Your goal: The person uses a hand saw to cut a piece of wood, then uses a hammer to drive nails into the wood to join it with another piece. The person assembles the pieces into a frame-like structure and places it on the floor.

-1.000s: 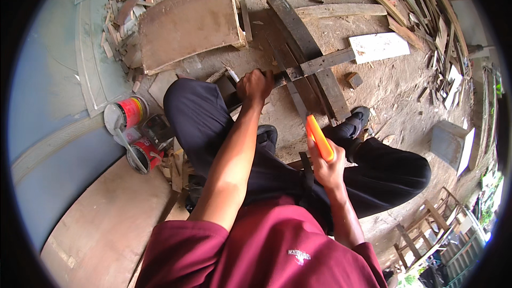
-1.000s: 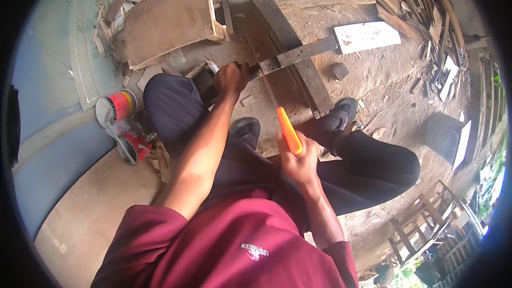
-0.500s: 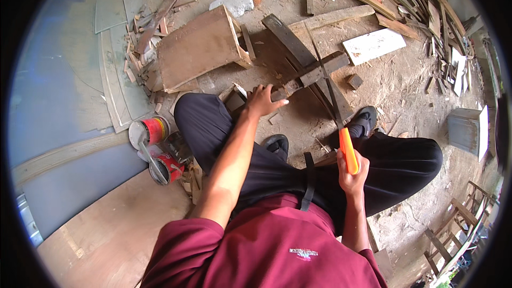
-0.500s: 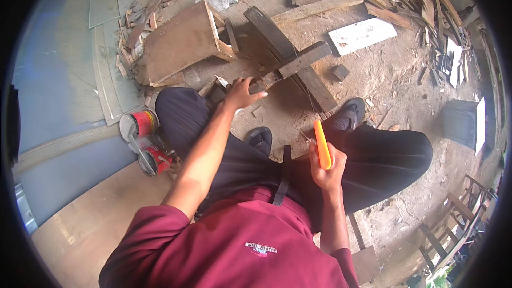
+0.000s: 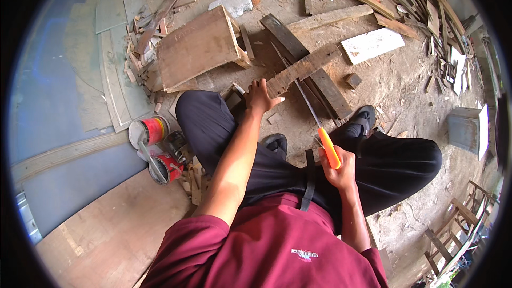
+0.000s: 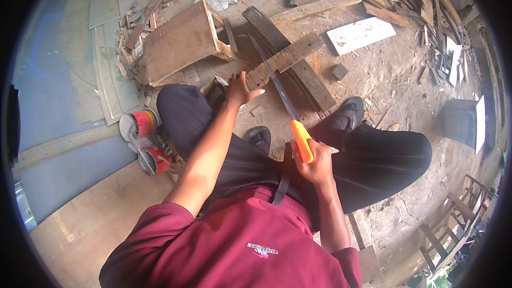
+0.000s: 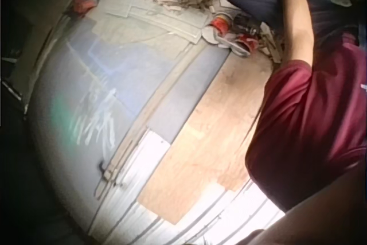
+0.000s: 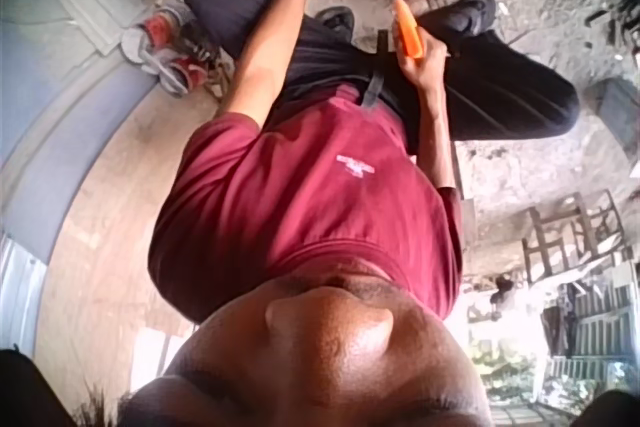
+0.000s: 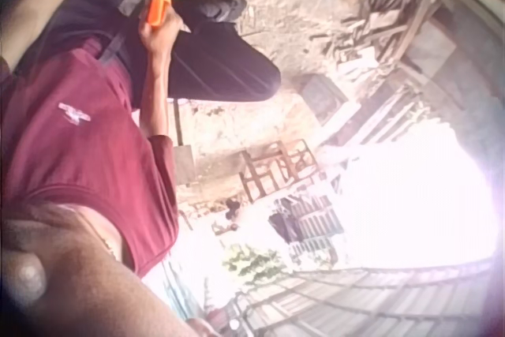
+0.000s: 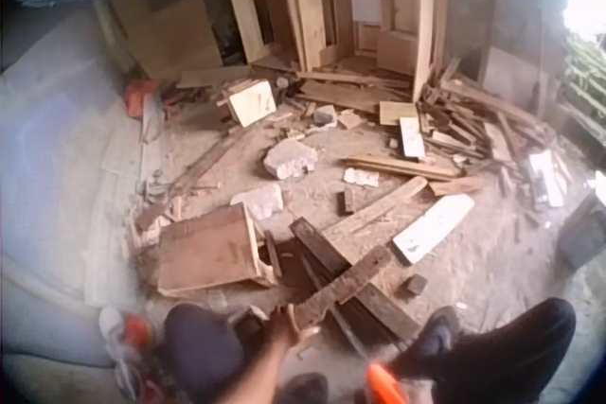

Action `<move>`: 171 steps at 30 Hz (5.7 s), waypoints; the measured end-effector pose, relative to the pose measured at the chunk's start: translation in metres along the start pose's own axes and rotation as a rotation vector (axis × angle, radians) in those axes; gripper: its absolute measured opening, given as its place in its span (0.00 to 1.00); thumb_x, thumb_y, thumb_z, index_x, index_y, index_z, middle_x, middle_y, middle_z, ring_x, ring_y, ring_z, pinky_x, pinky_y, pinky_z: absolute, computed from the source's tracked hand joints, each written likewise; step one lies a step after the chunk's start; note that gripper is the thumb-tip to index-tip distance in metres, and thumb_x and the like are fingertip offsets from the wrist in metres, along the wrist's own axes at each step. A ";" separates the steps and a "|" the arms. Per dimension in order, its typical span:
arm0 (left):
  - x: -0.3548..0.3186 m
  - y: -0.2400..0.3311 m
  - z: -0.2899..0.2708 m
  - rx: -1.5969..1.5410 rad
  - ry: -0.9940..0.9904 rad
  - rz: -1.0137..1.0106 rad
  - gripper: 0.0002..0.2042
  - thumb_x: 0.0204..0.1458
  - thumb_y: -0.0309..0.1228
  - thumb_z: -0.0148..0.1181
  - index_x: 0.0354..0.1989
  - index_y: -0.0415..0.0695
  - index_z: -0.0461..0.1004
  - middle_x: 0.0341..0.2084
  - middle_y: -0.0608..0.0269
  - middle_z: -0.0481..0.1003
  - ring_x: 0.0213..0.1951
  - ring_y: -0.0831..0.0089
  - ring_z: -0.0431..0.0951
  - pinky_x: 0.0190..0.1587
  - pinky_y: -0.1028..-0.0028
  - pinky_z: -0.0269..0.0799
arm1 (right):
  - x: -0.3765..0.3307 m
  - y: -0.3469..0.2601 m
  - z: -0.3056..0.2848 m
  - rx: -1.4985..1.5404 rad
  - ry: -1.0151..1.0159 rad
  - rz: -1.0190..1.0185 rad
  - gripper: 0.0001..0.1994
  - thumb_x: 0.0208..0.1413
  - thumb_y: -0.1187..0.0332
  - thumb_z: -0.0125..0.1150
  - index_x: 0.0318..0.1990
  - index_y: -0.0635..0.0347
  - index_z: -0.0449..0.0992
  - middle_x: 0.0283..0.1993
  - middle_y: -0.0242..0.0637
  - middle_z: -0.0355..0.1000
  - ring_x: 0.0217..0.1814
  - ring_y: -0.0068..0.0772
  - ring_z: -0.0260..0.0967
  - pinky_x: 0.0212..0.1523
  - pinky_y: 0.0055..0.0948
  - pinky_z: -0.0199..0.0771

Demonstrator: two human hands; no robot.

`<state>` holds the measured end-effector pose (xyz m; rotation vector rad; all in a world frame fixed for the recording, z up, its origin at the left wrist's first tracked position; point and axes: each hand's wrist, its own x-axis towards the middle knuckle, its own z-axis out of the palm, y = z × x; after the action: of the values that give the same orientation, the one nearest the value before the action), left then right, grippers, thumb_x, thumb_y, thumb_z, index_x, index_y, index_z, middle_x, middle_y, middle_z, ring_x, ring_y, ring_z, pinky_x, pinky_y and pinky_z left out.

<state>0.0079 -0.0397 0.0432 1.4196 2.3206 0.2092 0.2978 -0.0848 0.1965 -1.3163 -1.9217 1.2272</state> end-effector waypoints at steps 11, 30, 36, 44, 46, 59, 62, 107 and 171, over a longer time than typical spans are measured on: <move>0.012 -0.012 0.027 -0.228 0.161 0.029 0.39 0.47 0.62 0.60 0.52 0.33 0.71 0.47 0.37 0.75 0.52 0.43 0.74 0.56 0.51 0.67 | 0.002 -0.001 0.008 -0.032 -0.014 0.127 0.14 0.55 0.67 0.64 0.21 0.64 0.71 0.15 0.44 0.65 0.14 0.37 0.65 0.20 0.34 0.63; 0.014 -0.013 0.017 -0.061 -0.128 0.014 0.43 0.36 0.36 0.74 0.64 0.46 0.58 0.59 0.49 0.67 0.62 0.48 0.65 0.59 0.47 0.63 | -0.001 -0.006 0.007 0.042 -0.001 0.127 0.15 0.56 0.65 0.64 0.23 0.66 0.73 0.15 0.45 0.64 0.14 0.38 0.63 0.21 0.35 0.63; 0.018 -0.012 0.015 -0.116 -0.148 0.031 0.35 0.40 0.34 0.69 0.60 0.46 0.62 0.55 0.48 0.70 0.60 0.50 0.67 0.57 0.44 0.63 | -0.006 -0.018 0.012 -0.013 -0.071 0.191 0.17 0.56 0.63 0.64 0.23 0.68 0.72 0.15 0.47 0.64 0.15 0.40 0.63 0.22 0.36 0.64; 0.037 -0.031 0.004 -0.667 -0.190 -0.119 0.31 0.53 0.54 0.54 0.54 0.38 0.71 0.54 0.41 0.72 0.57 0.44 0.71 0.57 0.57 0.69 | 0.007 -0.052 -0.007 0.042 -0.195 0.147 0.14 0.55 0.64 0.65 0.32 0.69 0.73 0.24 0.51 0.71 0.24 0.49 0.72 0.28 0.38 0.69; 0.047 -0.034 0.014 -0.464 -0.066 -0.294 0.33 0.56 0.59 0.44 0.44 0.35 0.78 0.44 0.36 0.76 0.51 0.42 0.76 0.53 0.54 0.71 | 0.009 -0.055 -0.014 -0.002 -0.283 0.144 0.16 0.56 0.66 0.65 0.45 0.68 0.70 0.28 0.53 0.73 0.31 0.55 0.75 0.32 0.38 0.72; 0.041 -0.002 0.002 -0.213 -0.107 -0.520 0.27 0.57 0.49 0.42 0.33 0.39 0.83 0.34 0.41 0.80 0.40 0.44 0.81 0.46 0.54 0.75 | 0.110 -0.038 0.048 -0.091 -0.132 0.239 0.09 0.59 0.70 0.62 0.33 0.66 0.70 0.17 0.44 0.67 0.19 0.17 0.62 0.20 0.28 0.63; 0.037 -0.003 0.002 -0.216 -0.069 -0.537 0.27 0.57 0.49 0.42 0.33 0.39 0.83 0.34 0.41 0.80 0.40 0.44 0.81 0.46 0.54 0.75 | 0.101 -0.006 0.057 -0.102 -0.075 0.053 0.08 0.58 0.71 0.63 0.32 0.65 0.71 0.17 0.42 0.67 0.18 0.20 0.65 0.20 0.27 0.65; 0.047 -0.006 0.001 -0.202 -0.126 -0.561 0.26 0.55 0.49 0.44 0.32 0.39 0.82 0.31 0.41 0.80 0.38 0.45 0.82 0.43 0.54 0.76 | 0.134 -0.042 0.094 -0.158 -0.156 0.280 0.12 0.60 0.67 0.62 0.31 0.67 0.71 0.17 0.48 0.67 0.19 0.34 0.69 0.20 0.33 0.65; 0.045 -0.004 0.014 -0.139 -0.021 -0.494 0.28 0.55 0.51 0.42 0.32 0.38 0.82 0.35 0.40 0.79 0.42 0.42 0.80 0.46 0.52 0.75 | 0.093 -0.012 0.072 -0.048 -0.072 0.157 0.07 0.55 0.73 0.63 0.30 0.64 0.71 0.17 0.47 0.65 0.19 0.53 0.66 0.21 0.37 0.65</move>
<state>-0.0074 -0.0036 0.0175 0.7478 2.4979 0.2019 0.1972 -0.0302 0.1659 -1.4911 -1.9389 1.3276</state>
